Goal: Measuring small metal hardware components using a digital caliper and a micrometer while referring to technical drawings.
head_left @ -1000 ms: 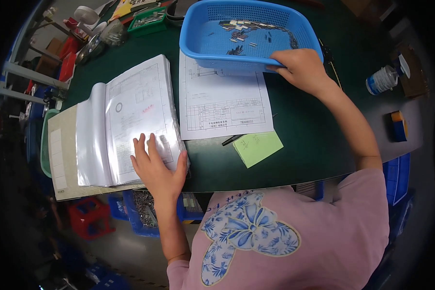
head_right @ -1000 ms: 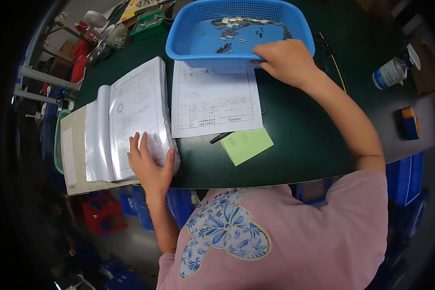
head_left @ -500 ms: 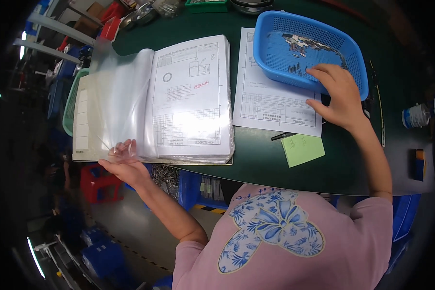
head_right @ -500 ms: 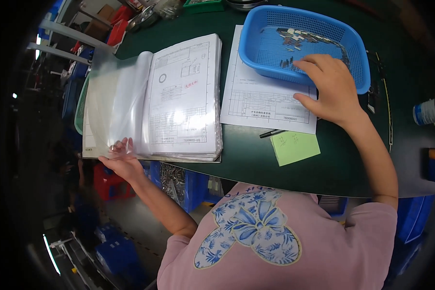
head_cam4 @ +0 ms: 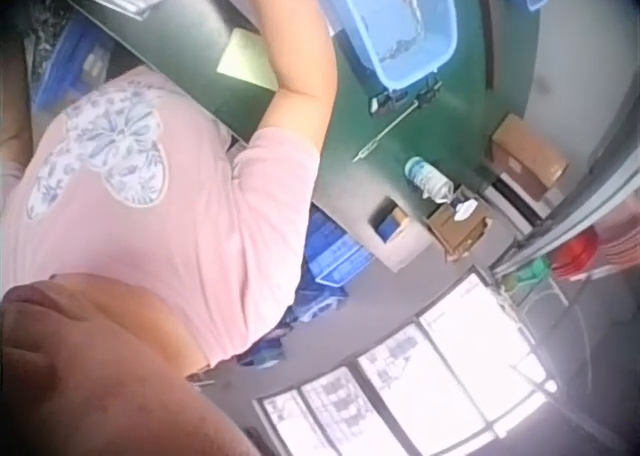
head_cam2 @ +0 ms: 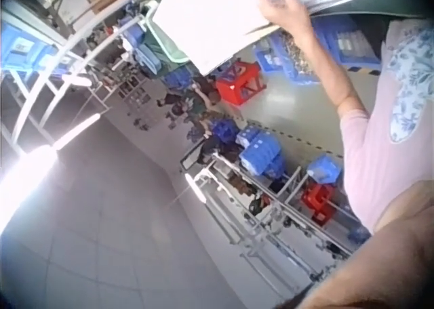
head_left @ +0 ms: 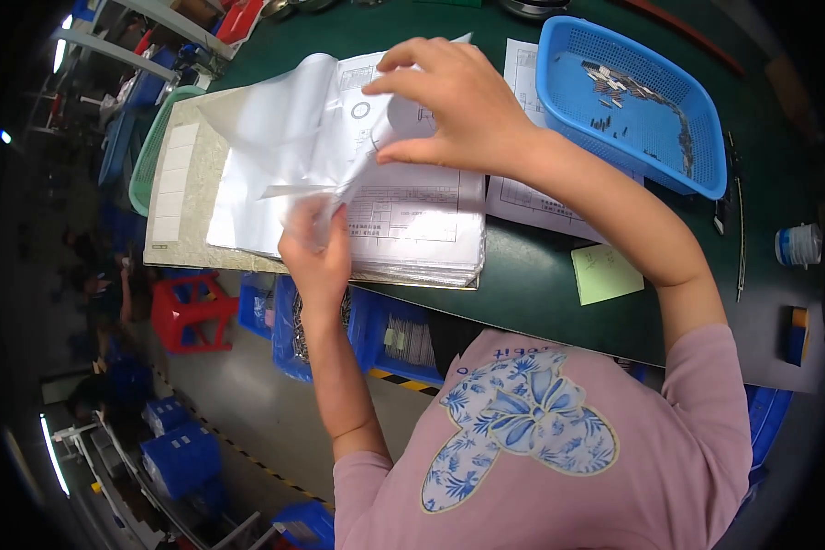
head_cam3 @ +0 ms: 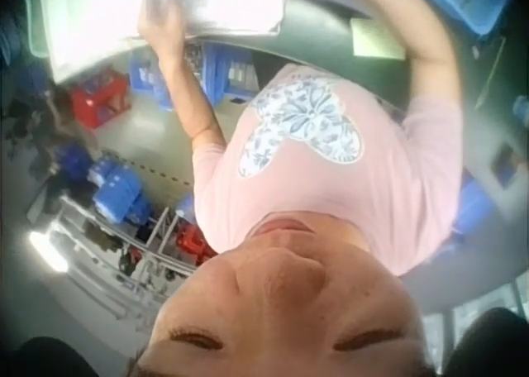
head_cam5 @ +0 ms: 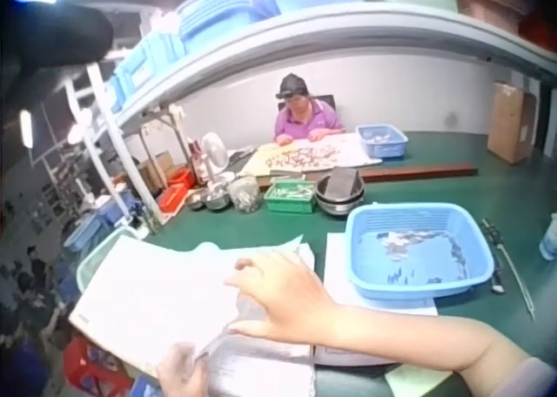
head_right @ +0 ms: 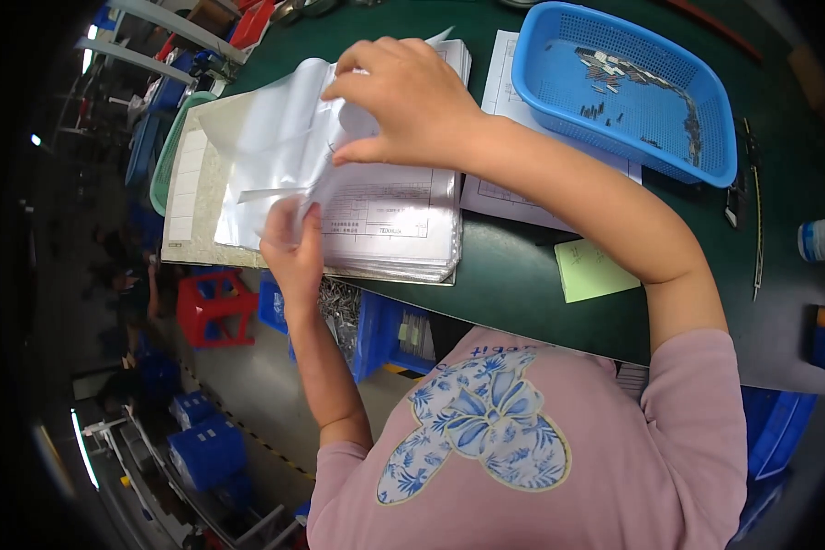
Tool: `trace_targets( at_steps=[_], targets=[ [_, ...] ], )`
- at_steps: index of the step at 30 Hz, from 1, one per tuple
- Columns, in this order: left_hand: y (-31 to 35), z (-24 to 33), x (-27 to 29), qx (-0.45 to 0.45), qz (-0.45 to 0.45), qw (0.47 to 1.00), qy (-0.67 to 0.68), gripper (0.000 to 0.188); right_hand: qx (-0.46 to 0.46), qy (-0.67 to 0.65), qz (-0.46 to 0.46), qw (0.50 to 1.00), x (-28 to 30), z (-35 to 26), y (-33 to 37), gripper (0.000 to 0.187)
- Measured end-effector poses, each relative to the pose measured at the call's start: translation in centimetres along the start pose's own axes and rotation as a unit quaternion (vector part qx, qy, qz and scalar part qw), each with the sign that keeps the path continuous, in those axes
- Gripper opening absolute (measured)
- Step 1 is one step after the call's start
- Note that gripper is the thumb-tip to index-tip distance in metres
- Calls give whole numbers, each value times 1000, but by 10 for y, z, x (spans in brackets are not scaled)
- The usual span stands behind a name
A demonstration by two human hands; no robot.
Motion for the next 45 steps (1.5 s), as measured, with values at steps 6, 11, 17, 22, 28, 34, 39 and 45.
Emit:
trace_targets(
  at_steps=[6, 11, 17, 22, 28, 34, 39, 45],
  targets=[
    [-4, -25, 35, 108, 199, 918, 325, 40, -67, 14, -53, 996, -27, 1, 72, 41],
    [8, -18, 26, -32, 139, 929, 343, 69, -118, -4, -52, 992, -23, 19, 49, 35],
    [5, 5, 20, -19, 200, 978, -54, 38, 28, -13, 191, 981, 22, -29, 26, 38],
    [8, -21, 32, 90, 273, 944, 165, 36, -74, -13, -15, 997, -21, -9, 89, 55],
    [23, -23, 14, 54, 127, 967, 213, 53, -121, 14, -46, 992, -19, 9, 64, 42],
    [14, 4, -2, -69, 129, 983, -113, 47, -13, -19, 219, 975, 12, -22, 73, 48],
    [16, -11, 17, 65, 255, 955, 134, 38, -125, -21, 51, 991, -17, -5, 97, 51],
    [37, -11, 13, -55, 215, 961, 167, 103, -137, -12, 75, 988, -12, -3, 70, 37]
  ],
)
Point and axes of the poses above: each hand's wrist, its own y-axis away from the middle knuckle, its own x-axis out of the back of the hand, z = x × y, the point moved 6 cm from there along -y, towards the middle knuckle, and after that the axes turned 15 degrees about -y, right-handed, at the moved point
